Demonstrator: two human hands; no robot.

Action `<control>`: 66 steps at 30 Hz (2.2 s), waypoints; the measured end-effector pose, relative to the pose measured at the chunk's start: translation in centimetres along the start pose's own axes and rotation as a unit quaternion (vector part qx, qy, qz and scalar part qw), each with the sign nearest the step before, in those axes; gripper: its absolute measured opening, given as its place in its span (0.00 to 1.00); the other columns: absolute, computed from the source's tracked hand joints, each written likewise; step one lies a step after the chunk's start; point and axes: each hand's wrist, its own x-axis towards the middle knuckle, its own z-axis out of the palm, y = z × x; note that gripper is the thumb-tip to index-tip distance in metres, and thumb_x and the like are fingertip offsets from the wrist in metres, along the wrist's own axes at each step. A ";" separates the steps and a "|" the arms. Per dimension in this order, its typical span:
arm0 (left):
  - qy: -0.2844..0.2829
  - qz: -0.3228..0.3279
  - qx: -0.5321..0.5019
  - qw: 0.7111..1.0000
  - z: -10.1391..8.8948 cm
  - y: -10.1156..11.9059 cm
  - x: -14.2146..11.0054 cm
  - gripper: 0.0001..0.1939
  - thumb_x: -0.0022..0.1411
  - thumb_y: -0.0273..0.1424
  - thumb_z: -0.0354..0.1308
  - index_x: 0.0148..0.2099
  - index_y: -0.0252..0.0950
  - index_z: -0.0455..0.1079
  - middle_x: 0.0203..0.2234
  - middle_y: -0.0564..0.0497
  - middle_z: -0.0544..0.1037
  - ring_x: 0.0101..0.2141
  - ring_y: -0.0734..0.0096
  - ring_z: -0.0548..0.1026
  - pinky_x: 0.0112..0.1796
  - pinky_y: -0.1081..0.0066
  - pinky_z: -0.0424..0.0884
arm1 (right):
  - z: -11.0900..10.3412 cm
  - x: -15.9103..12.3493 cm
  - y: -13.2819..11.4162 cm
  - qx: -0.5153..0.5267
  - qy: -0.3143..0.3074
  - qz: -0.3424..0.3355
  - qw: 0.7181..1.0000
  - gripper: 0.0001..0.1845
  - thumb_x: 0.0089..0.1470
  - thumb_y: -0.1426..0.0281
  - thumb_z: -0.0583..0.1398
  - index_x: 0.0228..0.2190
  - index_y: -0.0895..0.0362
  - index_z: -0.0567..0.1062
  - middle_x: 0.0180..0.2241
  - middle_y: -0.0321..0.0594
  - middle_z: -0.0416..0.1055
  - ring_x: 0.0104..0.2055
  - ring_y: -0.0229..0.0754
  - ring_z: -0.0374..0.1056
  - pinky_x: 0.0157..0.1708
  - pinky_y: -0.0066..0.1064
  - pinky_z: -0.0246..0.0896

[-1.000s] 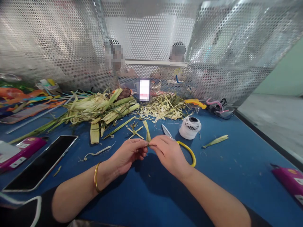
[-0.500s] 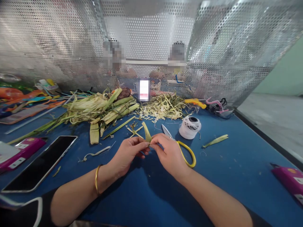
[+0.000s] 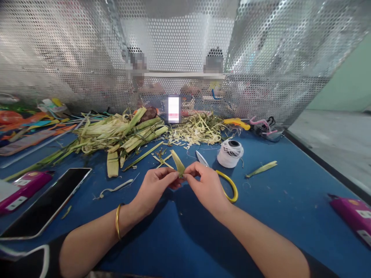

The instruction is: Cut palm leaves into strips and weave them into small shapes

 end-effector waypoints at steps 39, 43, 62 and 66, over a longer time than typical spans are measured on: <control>-0.043 -0.207 -0.219 0.953 -0.3 0.1 0.5 0.02 0.49 0.25 0.58 0.26 0.31 0.69 0.18 0.53 0.70 0.19 0.80 0.67 0.21 0.78 0.66 | -0.4 0.3 0.7 -0.189 0.023 -0.343 0.920 0.09 0.61 0.74 0.51 0.33 0.57 0.71 0.30 0.43 0.73 0.34 0.43 0.68 0.36 0.34 0.64; -0.026 -0.122 -0.166 0.978 -0.2 0.0 0.3 0.07 0.48 0.30 0.63 0.27 0.32 0.68 0.20 0.52 0.73 0.20 0.78 0.70 0.24 0.77 0.67 | -0.3 0.0 0.6 -0.157 0.004 -0.248 0.956 0.08 0.60 0.73 0.51 0.31 0.56 0.69 0.29 0.39 0.71 0.31 0.40 0.66 0.32 0.32 0.61; 0.029 0.020 0.021 0.999 0.3 0.1 -0.2 0.09 0.48 0.34 0.63 0.25 0.33 0.70 0.19 0.52 0.75 0.23 0.74 0.72 0.26 0.75 0.69 | 0.0 -0.3 0.1 -0.040 0.013 -0.090 0.995 0.04 0.52 0.72 0.56 0.28 0.55 0.72 0.25 0.34 0.73 0.26 0.37 0.67 0.27 0.28 0.61; 0.020 0.003 -0.027 0.999 0.3 0.1 -0.1 0.07 0.49 0.32 0.61 0.26 0.33 0.71 0.20 0.53 0.75 0.21 0.76 0.71 0.27 0.75 0.69 | 0.0 0.0 0.1 0.022 0.007 -0.054 0.998 0.03 0.52 0.70 0.57 0.28 0.55 0.71 0.24 0.35 0.73 0.27 0.38 0.69 0.30 0.30 0.64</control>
